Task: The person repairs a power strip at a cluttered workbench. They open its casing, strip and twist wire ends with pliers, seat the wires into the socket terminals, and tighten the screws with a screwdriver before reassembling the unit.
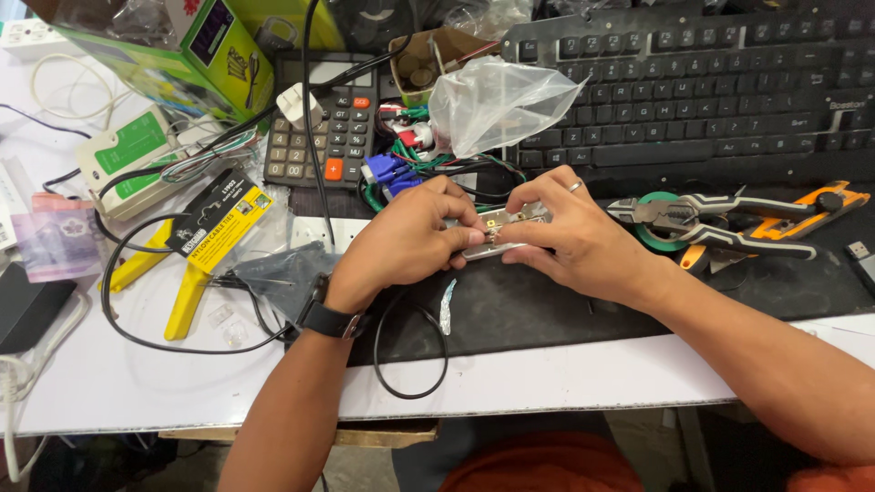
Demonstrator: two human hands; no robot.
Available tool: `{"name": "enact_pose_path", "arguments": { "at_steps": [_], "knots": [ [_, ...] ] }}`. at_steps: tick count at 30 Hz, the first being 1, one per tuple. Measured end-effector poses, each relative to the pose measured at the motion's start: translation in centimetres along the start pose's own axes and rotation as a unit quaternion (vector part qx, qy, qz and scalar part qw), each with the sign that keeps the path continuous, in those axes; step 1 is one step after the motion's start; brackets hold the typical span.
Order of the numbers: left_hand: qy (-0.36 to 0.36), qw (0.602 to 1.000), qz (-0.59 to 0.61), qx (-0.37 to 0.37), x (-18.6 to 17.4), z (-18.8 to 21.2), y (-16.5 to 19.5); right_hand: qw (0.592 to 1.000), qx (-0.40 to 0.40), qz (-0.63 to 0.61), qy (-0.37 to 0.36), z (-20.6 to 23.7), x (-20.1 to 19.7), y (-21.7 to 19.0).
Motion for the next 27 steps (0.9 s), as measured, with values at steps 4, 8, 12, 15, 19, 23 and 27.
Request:
{"name": "enact_pose_path", "arguments": {
  "at_steps": [4,8,12,15,19,23,27],
  "knots": [
    [0.019,1.000,-0.018,-0.003,0.2,-0.1,0.1,1.000,0.002,0.001,-0.003,-0.1,-0.1,-0.1],
    [0.074,0.987,-0.122,0.071,-0.2,0.6,1.8,1.000,-0.004,0.009,-0.001,-0.3,-0.3,-0.4],
    [0.101,0.979,-0.169,0.061,-0.2,1.2,2.5,1.000,-0.011,0.019,-0.008,-0.4,-0.4,-0.6],
    [0.108,0.977,-0.170,0.071,-0.1,1.4,3.1,1.000,-0.018,0.022,-0.003,-0.5,-0.6,-0.7],
    [0.119,0.972,-0.181,0.092,-0.1,1.6,3.8,1.000,-0.012,0.021,0.001,-0.4,-0.5,-0.6],
    [0.130,0.956,-0.193,0.177,0.1,2.3,5.1,1.000,-0.006,0.027,-0.002,-0.2,-0.3,-0.5],
    [0.114,0.949,-0.212,0.202,0.3,2.5,5.3,1.000,0.007,0.011,0.002,-0.2,-0.1,-0.2]
  ]
}}
Point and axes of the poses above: each hand's wrist, its own z-axis away from the middle knuckle, its own x-axis out of the palm, y = z × x, the point moved 8 cm from there along -z, towards the middle knuckle, and after that the axes turned 4 degrees about y, right-handed, at the moved point
